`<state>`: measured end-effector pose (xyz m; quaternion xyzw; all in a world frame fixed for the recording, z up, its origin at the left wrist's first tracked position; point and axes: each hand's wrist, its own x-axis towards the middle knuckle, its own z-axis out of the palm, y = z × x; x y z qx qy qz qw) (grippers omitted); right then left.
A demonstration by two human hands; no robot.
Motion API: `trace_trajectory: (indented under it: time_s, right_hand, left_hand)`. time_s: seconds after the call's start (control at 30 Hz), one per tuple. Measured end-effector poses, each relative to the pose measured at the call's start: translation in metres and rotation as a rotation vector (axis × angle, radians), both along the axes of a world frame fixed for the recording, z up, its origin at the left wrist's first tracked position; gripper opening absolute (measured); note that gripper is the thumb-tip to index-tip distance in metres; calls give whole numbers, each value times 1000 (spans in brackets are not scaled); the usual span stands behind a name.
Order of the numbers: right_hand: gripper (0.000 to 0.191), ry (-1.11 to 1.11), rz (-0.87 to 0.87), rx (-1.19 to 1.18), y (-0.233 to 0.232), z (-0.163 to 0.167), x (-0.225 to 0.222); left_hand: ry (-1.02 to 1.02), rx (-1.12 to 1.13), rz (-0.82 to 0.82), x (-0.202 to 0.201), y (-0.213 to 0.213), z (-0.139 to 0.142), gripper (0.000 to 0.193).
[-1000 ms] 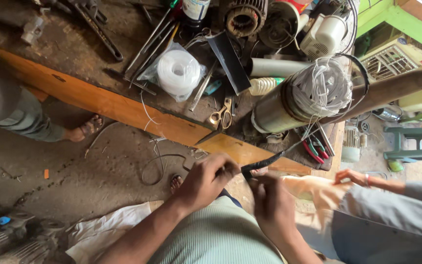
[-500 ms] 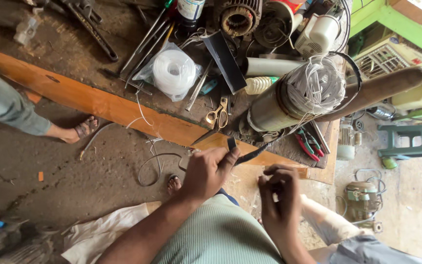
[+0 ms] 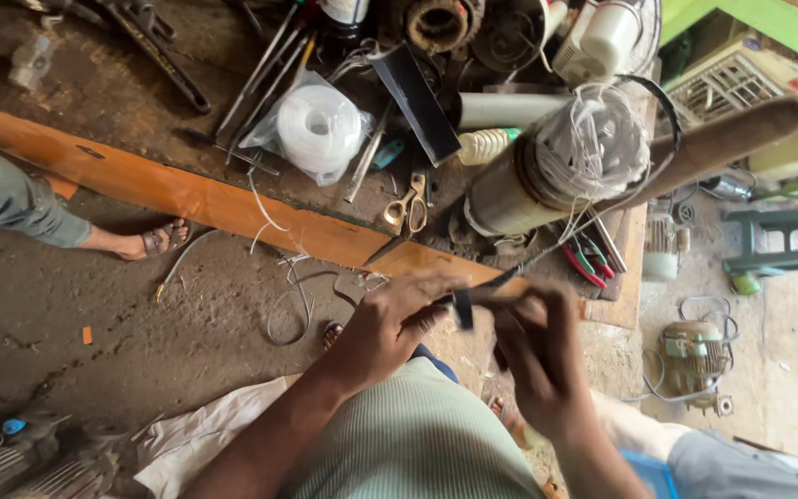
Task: The person holds a black wire and wraps black electrical tape around its end, pulling and tearing tape from a roll by hand. They continue winding tape along the wire over the workbench, occasionally repositioning the wire and the tape roll.
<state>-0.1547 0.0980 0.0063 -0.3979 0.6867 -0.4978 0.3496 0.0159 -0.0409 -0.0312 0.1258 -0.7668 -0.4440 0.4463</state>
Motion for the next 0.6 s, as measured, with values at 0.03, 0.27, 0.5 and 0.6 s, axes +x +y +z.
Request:
trace_trajectory:
  time_s: [0.03,0.27,0.5,0.6]
  right_hand:
    - [29,-96,47,-42,-12,3,-3]
    - [31,80,-132,34,-7,-10,14]
    - [23,89,-23,0,-3,-77,-2]
    - [25,633,28,144,-4,-65,-5]
  left_hand:
    - [-47,66,-4,-1,1,-1,32]
    - [-348,84,223,-15,1,-25,40]
    - [-517,779,-68,-35,1,-29,61]
    - [-637,639,-100,-22,-7,-18,60]
